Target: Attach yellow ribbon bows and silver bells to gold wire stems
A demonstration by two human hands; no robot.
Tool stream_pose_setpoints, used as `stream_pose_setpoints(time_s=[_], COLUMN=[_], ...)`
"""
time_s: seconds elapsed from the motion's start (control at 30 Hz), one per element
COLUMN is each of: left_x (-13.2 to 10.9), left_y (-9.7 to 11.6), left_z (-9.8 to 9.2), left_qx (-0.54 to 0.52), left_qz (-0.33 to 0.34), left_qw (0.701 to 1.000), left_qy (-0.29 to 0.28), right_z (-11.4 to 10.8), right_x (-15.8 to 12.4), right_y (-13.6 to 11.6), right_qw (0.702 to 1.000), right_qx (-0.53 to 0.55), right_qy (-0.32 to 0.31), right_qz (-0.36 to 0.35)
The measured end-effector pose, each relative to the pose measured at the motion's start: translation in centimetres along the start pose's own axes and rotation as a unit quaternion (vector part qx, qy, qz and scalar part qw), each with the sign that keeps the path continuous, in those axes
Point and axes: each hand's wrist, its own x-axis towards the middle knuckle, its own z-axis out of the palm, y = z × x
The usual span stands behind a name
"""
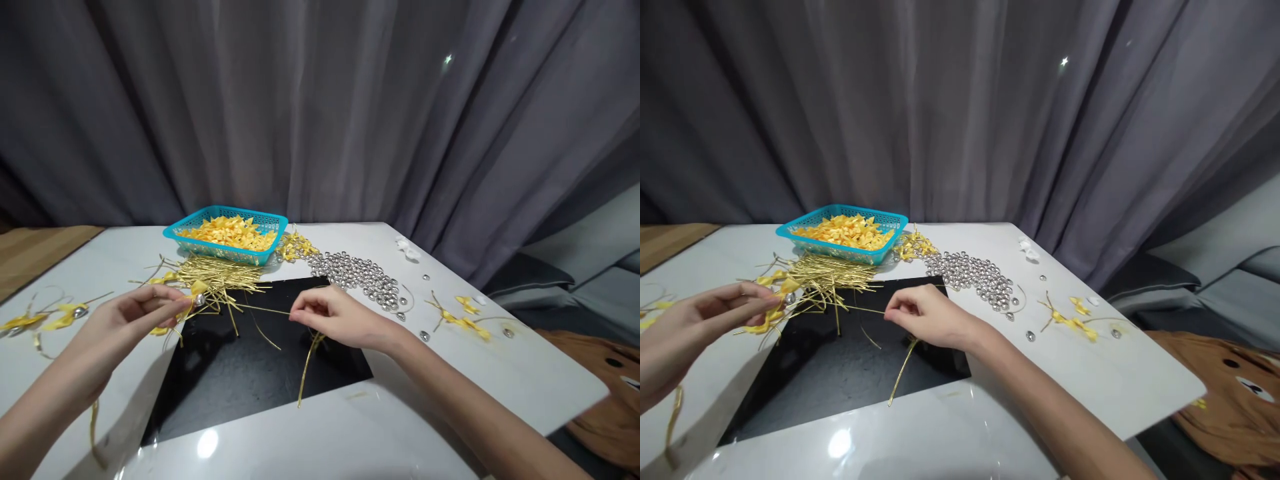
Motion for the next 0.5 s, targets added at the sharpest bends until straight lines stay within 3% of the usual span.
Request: stream_pose_setpoints(time_s=[0.13,0.27,0.37,0.5], left_x=[0.0,1.2,2.6,3.6], left_y=[0.6,-0.4,-1.8,-2.7], left_z=[-0.2,-1.3,-2.3,-2.8], left_qx=[-0.013,0.053,0.119,0.126], left_qz=[-0.025,0.012,0.039,0.036], left_qw=[0.999,0.998,0.991,0.991], left_qy=[0.027,0.034,0.048,0.037], right_z=[-0.5,-1.8,-3.2,-5.0], right_x=[-0.7,-1.4,-2.3,-3.9], right_y=[1.2,2.4,3.2,3.4], right_qw=[1.0,0.999,0.997,0.991], right_qx=[-0.017,-0.024,0.032,0.099], right_qy=[0.01,0.035,0.042,0.035], right_qz=[0.018,0.023,0.057,0.081])
